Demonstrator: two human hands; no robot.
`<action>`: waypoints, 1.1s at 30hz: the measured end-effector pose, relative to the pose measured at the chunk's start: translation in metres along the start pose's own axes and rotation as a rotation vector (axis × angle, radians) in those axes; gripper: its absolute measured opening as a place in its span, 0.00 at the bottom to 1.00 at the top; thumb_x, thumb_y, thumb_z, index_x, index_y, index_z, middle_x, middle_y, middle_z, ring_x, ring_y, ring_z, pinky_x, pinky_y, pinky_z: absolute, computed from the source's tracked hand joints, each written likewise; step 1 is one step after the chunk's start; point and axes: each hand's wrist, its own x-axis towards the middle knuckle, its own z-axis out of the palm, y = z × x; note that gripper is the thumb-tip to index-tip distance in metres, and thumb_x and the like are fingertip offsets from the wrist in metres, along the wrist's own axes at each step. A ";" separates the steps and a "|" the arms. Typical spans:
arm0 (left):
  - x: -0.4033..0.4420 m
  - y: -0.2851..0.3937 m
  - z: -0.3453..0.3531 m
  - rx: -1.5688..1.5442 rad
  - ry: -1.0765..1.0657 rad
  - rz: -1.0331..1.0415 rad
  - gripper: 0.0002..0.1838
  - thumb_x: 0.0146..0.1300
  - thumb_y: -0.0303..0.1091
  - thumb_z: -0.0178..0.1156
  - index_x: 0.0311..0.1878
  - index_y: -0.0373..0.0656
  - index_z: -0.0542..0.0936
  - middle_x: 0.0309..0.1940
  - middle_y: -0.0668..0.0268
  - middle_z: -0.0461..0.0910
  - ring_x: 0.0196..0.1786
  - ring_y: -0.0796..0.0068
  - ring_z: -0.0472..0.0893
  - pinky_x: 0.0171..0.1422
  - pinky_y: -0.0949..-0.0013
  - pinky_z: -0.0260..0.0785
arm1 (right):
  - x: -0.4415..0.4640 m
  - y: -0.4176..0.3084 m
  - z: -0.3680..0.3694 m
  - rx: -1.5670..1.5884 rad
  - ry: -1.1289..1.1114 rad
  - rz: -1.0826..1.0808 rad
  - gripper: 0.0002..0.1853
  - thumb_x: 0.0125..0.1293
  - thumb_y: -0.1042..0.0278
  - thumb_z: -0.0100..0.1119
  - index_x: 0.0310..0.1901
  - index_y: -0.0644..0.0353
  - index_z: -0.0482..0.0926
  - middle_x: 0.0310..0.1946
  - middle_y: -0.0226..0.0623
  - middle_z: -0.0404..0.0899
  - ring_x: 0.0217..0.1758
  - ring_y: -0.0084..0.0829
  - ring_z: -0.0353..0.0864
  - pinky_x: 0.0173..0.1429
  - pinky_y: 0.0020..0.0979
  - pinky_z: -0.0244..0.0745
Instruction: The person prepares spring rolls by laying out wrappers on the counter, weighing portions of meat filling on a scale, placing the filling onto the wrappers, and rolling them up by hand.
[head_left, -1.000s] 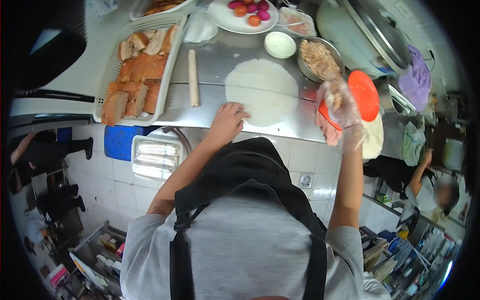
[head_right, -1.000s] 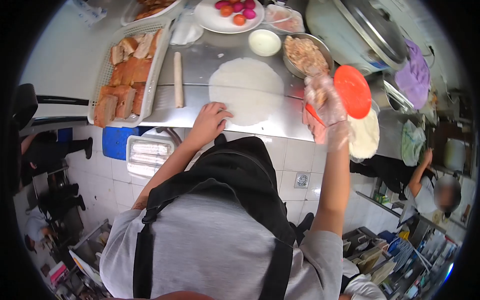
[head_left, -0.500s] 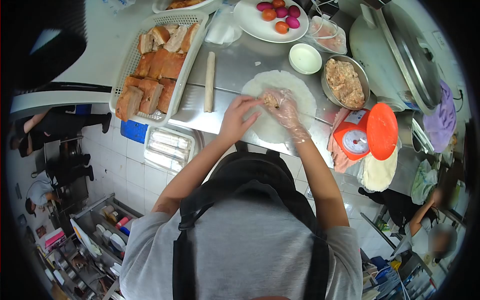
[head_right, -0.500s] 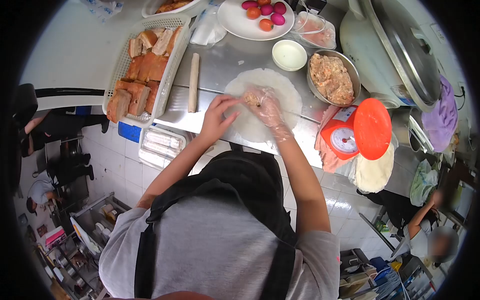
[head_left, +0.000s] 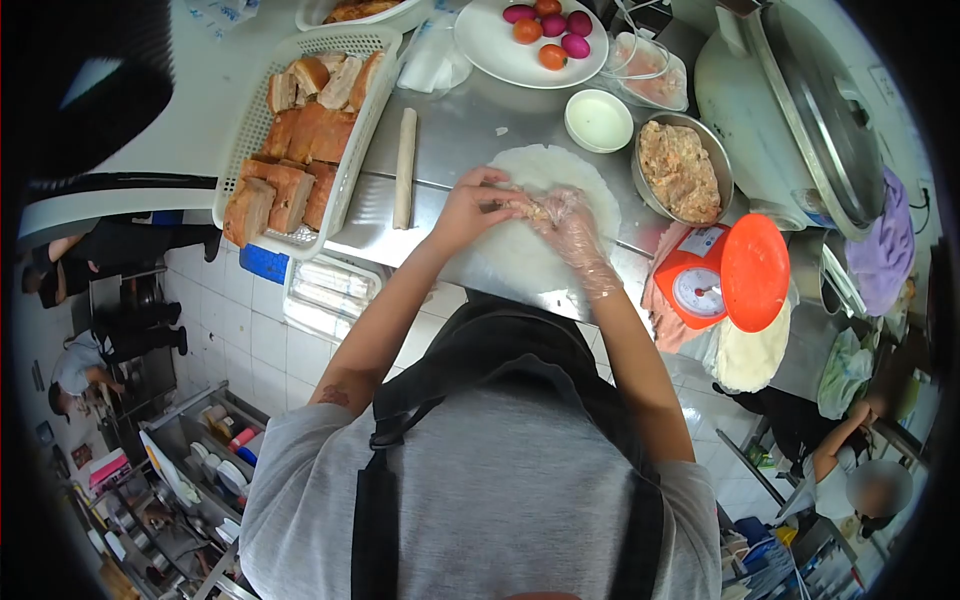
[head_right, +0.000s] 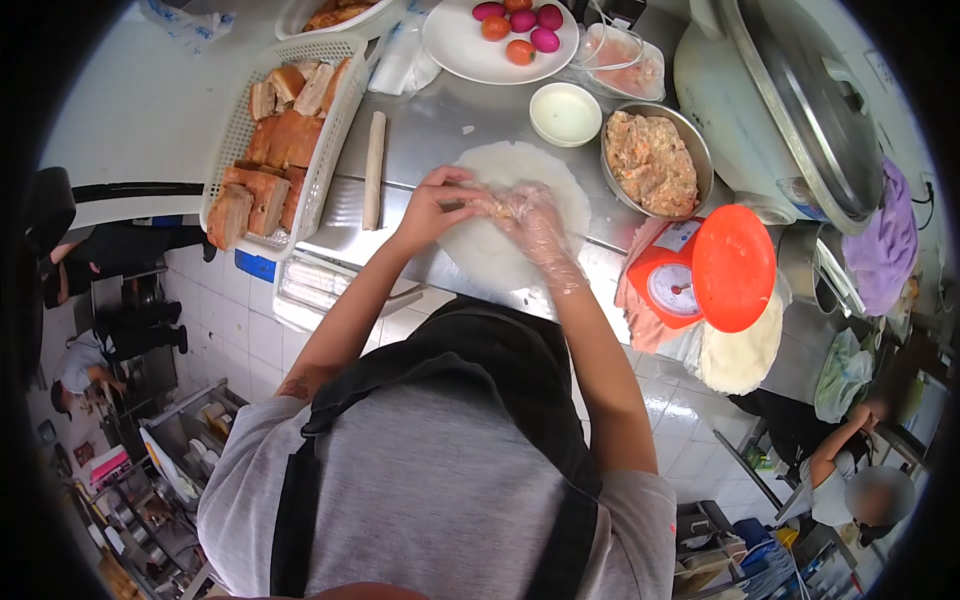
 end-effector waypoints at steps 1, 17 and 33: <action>0.000 -0.001 -0.004 -0.076 -0.019 -0.013 0.18 0.57 0.30 0.75 0.52 0.53 0.90 0.56 0.64 0.78 0.58 0.67 0.77 0.64 0.65 0.72 | 0.002 -0.007 0.001 -0.027 0.055 0.013 0.21 0.55 0.61 0.77 0.50 0.56 0.87 0.46 0.48 0.82 0.55 0.50 0.78 0.62 0.45 0.72; 0.012 -0.003 -0.022 -0.219 -0.073 -0.148 0.16 0.57 0.31 0.75 0.50 0.52 0.91 0.51 0.64 0.79 0.55 0.66 0.78 0.60 0.66 0.73 | 0.017 -0.018 0.022 0.192 0.276 0.014 0.14 0.57 0.58 0.76 0.39 0.58 0.87 0.35 0.44 0.82 0.44 0.48 0.80 0.51 0.46 0.74; 0.011 -0.034 -0.030 -0.228 -0.105 -0.051 0.18 0.55 0.25 0.76 0.50 0.48 0.91 0.54 0.68 0.79 0.54 0.74 0.79 0.59 0.71 0.72 | 0.030 -0.028 0.034 0.041 0.067 0.049 0.17 0.54 0.53 0.78 0.42 0.51 0.89 0.43 0.46 0.82 0.46 0.49 0.82 0.56 0.46 0.77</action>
